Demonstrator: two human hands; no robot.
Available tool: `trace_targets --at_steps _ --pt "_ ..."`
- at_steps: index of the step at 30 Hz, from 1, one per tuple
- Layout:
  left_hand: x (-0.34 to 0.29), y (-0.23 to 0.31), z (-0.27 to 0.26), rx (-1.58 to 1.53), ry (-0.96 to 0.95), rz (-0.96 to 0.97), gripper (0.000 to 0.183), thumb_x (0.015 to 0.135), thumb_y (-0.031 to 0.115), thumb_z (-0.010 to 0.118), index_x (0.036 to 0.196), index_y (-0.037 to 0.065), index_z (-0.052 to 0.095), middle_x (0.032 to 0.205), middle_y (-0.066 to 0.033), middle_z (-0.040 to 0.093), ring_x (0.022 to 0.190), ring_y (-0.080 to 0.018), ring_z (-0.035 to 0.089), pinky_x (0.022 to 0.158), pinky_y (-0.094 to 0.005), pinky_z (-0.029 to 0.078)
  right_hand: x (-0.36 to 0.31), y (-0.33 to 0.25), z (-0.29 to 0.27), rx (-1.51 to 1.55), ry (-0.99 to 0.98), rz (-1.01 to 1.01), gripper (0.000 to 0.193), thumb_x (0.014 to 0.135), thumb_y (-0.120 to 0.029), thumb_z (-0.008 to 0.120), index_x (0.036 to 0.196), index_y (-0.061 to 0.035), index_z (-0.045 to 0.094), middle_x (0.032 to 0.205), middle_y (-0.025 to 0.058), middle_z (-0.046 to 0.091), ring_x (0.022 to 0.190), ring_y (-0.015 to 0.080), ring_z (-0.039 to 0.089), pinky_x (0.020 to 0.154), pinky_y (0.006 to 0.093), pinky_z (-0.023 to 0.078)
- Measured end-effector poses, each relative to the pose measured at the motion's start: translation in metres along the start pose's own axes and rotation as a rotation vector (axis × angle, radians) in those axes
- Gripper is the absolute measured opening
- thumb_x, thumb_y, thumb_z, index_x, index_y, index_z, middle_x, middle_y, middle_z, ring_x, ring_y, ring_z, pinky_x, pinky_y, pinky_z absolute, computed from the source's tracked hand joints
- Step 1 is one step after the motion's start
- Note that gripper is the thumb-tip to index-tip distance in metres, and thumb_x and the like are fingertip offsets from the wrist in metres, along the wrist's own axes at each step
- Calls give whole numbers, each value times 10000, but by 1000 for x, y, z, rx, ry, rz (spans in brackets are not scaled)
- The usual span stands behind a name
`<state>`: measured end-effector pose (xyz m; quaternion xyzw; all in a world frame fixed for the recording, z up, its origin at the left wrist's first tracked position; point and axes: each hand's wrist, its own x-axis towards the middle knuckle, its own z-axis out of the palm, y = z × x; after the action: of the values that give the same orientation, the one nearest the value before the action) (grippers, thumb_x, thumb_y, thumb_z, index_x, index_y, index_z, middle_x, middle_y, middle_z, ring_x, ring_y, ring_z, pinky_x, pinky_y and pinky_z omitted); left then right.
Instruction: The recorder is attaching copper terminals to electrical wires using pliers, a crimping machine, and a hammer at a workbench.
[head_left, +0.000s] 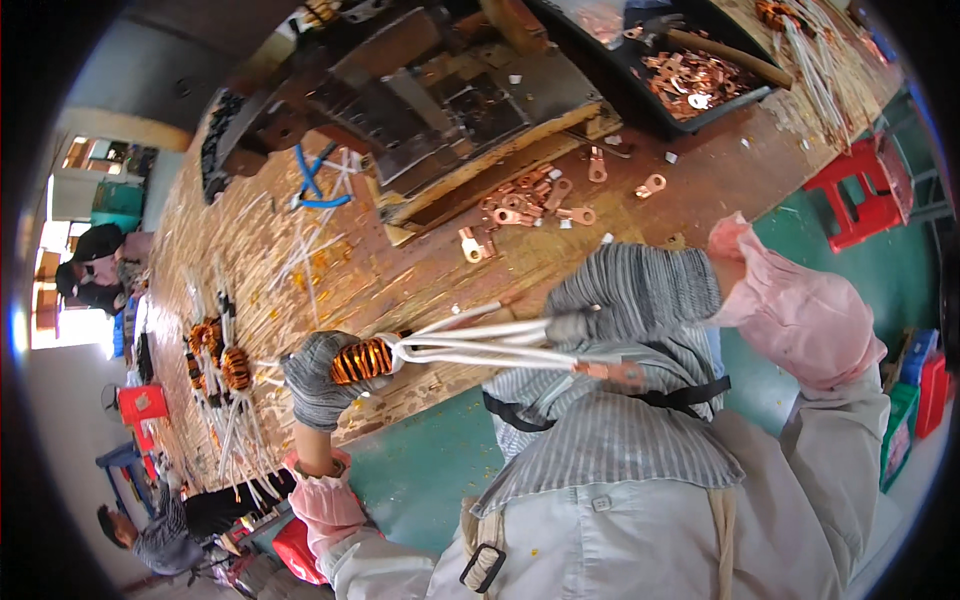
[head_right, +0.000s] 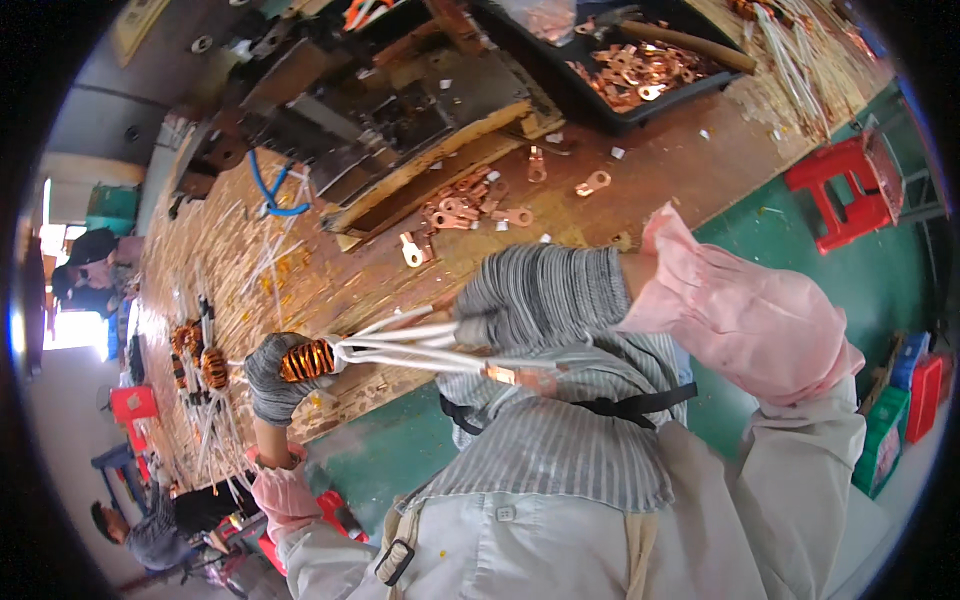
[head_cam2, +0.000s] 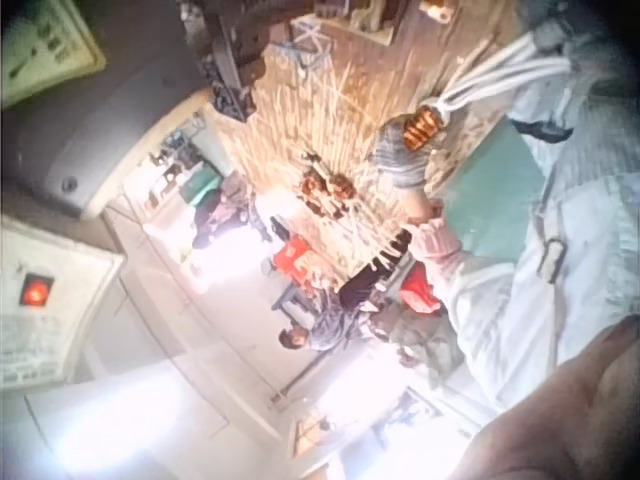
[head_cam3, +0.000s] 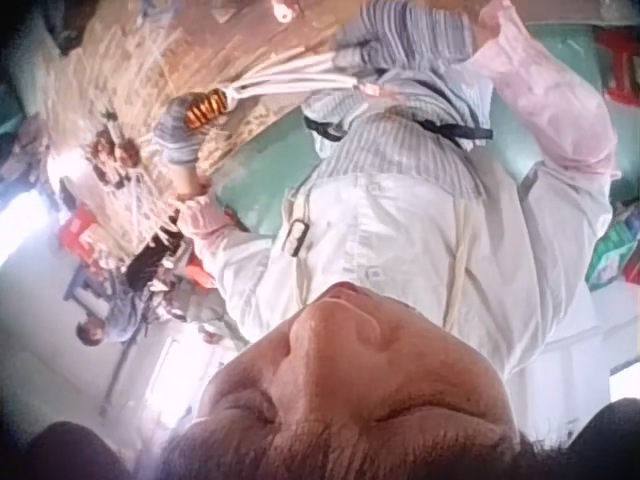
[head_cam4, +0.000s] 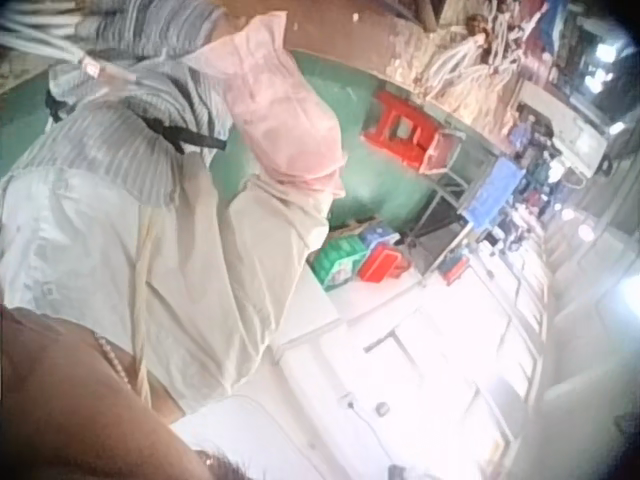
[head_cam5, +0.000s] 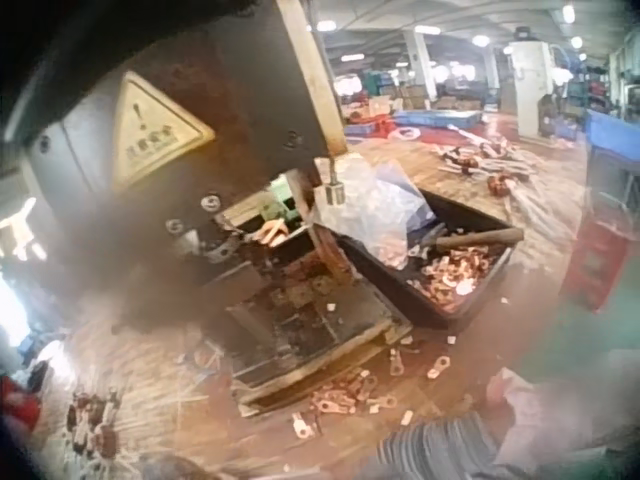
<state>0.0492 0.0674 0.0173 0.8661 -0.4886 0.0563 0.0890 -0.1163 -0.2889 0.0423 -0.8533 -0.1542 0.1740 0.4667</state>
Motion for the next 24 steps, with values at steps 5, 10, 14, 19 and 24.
trace_targets --at_steps 5,10,14,19,24 --pt "13 -7 12 -64 93 34 608 435 431 847 883 95 611 786 -58 625 706 -240 616 639 -321 487 -9 36 2 448 125 149 336 887 -318 513 1058 -39 592 845 84 634 707 218 610 653 334 486" --pt "19 -3 8 -203 45 -17 639 455 444 836 922 74 606 841 -80 630 756 -237 619 698 -334 489 -29 44 -1 621 228 99 342 890 -309 525 1091 -42 599 934 69 628 874 149 580 773 286 460" --pt "25 0 2 -315 13 -40 728 448 541 800 944 48 597 859 -111 621 798 -268 614 713 -339 485 -35 42 8 641 390 60 311 893 -281 522 1065 -39 615 991 75 635 936 160 592 825 294 453" --pt "43 9 -5 -431 -6 -2 627 625 558 704 939 26 600 869 -141 611 810 -299 610 726 -356 480 -37 39 22 554 560 49 248 915 -163 489 1100 -23 574 866 54 640 777 125 632 686 266 511" --pt "95 63 -6 -302 -18 111 395 742 392 678 898 34 622 864 -137 624 788 -277 619 665 -339 492 -33 36 33 611 697 7 231 913 -170 483 1076 -37 578 795 62 634 712 119 631 654 265 509"
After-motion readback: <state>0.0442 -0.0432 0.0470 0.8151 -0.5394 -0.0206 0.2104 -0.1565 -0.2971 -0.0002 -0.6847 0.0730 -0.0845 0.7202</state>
